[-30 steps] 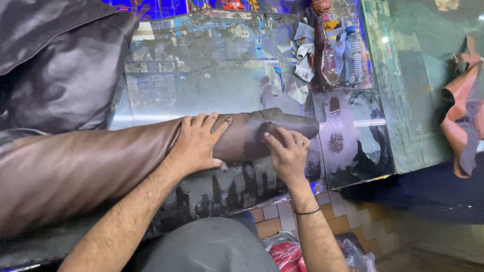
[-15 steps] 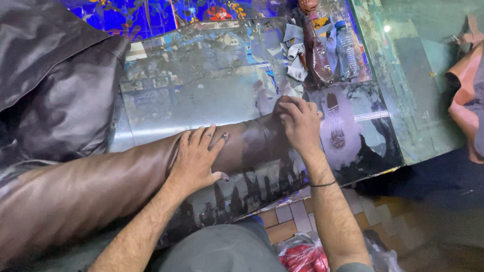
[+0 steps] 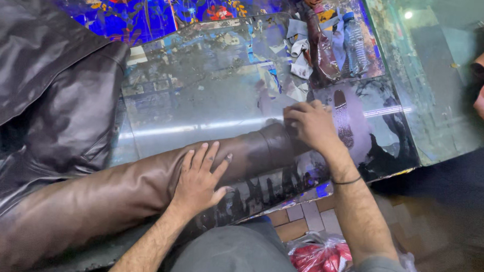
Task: The person applies dark dye to the sleeve of a brown leather jacket laid on a glass work table, rubbing the liquid in with a small sponge dauber. They hold the sleeve steady with one hand while working the dye along the leather, re-dipping the dauber and continuing along the sleeve.
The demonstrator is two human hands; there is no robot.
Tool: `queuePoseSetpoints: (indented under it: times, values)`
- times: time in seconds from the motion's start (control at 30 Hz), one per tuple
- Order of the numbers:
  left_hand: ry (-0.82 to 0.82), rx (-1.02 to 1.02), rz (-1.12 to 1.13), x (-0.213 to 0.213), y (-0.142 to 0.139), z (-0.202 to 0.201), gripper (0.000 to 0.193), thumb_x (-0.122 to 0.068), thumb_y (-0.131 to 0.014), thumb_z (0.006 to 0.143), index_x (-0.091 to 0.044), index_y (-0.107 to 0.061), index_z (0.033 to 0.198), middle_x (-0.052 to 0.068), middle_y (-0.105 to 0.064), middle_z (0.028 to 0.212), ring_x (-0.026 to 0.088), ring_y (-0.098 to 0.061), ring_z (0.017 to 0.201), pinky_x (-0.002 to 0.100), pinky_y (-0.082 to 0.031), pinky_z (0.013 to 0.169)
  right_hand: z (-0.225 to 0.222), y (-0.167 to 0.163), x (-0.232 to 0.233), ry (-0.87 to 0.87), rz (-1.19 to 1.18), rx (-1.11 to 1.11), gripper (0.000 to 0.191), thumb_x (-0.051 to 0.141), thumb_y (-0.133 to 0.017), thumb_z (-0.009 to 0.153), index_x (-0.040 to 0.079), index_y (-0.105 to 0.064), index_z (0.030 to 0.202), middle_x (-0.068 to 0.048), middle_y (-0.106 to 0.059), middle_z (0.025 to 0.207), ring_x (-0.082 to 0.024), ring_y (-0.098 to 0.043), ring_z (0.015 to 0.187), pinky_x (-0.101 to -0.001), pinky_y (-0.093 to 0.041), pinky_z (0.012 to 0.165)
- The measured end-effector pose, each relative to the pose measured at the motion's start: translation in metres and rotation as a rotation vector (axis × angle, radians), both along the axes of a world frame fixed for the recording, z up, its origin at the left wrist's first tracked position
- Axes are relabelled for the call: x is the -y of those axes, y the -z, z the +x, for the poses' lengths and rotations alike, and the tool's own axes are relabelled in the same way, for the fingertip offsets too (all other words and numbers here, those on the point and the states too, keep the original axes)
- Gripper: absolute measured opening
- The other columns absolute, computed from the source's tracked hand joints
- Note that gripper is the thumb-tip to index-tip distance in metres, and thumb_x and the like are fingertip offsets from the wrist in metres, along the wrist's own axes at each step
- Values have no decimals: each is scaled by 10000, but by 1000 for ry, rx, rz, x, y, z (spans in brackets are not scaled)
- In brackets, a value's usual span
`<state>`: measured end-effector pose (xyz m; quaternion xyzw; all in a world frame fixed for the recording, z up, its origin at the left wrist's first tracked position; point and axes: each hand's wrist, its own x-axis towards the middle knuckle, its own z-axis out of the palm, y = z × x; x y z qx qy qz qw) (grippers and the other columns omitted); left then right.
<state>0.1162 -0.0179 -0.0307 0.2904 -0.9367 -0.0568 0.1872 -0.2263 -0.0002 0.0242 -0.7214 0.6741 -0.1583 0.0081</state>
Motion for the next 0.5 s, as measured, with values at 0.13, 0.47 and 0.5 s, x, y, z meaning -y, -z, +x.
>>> queuePoseSetpoints:
  times: [0.13,0.47,0.5]
  values:
    - [10,-87,-41,-22,15,2,747,-463,-815,726,-208,-615,1399,174,-392,1577,377,-345,1443,545,-233,1163,-3,-11,-25,-170,-91,294,308,135,-725,866,151,-702,1173,-8,-648,1304,-309,-588,1173,-476,-442,986]
    - [-7,-234,-407,-63,66,-1,290,-291,-655,937,-305,-699,1223,3,-644,1404,203,-516,1318,408,-285,1138,-15,-10,-34,-334,46,300,302,149,-728,843,170,-706,1143,-25,-653,1264,-309,-582,1137,-457,-441,925]
    - [-12,-251,-412,-65,70,-2,253,-290,-654,956,-304,-699,1205,-8,-656,1385,190,-524,1307,400,-288,1140,-17,-9,-32,-304,127,239,303,149,-722,847,184,-715,1149,-7,-661,1256,-301,-586,1120,-450,-443,924]
